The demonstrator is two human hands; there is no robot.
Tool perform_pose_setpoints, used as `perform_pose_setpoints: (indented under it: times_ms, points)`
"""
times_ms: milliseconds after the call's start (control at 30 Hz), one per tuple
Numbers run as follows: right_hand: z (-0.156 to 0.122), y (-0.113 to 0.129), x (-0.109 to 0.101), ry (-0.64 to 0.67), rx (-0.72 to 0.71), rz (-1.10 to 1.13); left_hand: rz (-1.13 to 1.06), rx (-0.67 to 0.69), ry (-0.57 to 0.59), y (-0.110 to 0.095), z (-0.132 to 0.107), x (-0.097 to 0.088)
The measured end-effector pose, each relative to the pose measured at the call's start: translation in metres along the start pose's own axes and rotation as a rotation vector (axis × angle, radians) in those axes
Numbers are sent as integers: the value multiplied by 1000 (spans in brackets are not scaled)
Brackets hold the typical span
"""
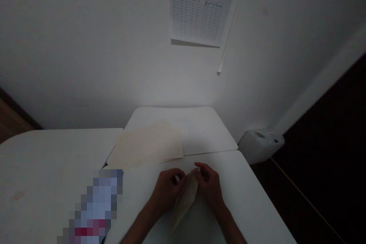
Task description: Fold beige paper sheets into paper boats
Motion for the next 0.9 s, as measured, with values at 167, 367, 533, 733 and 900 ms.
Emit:
perform_pose_setpoints:
  times_ms: [167, 367, 533, 733, 900]
  points:
    - [-1, 5, -3, -47, -8, -31, -7, -1, 60, -9, 2, -1]
    - [-1, -5, -37, -294, 71, 24, -4, -90, 21, 2, 2, -15]
    - [0, -16, -45, -333, 129, 154, -27, -138, -49, 19, 1, -26]
    - [1, -20, -38, -242, 147, 343, -52, -156, -170, 24, -1, -34]
    - [1, -18, -39, -234, 136, 404, -26, -128, -246, 23, -5, -38]
Point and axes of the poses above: each hand's wrist, its own z-axis towards the middle knuckle, its own x-axis out of the palm, y = z × x, the point moved 9 cm from there along z, towards the middle knuckle, and after that the axes turned 14 degrees about x, right-handed, at the moved point
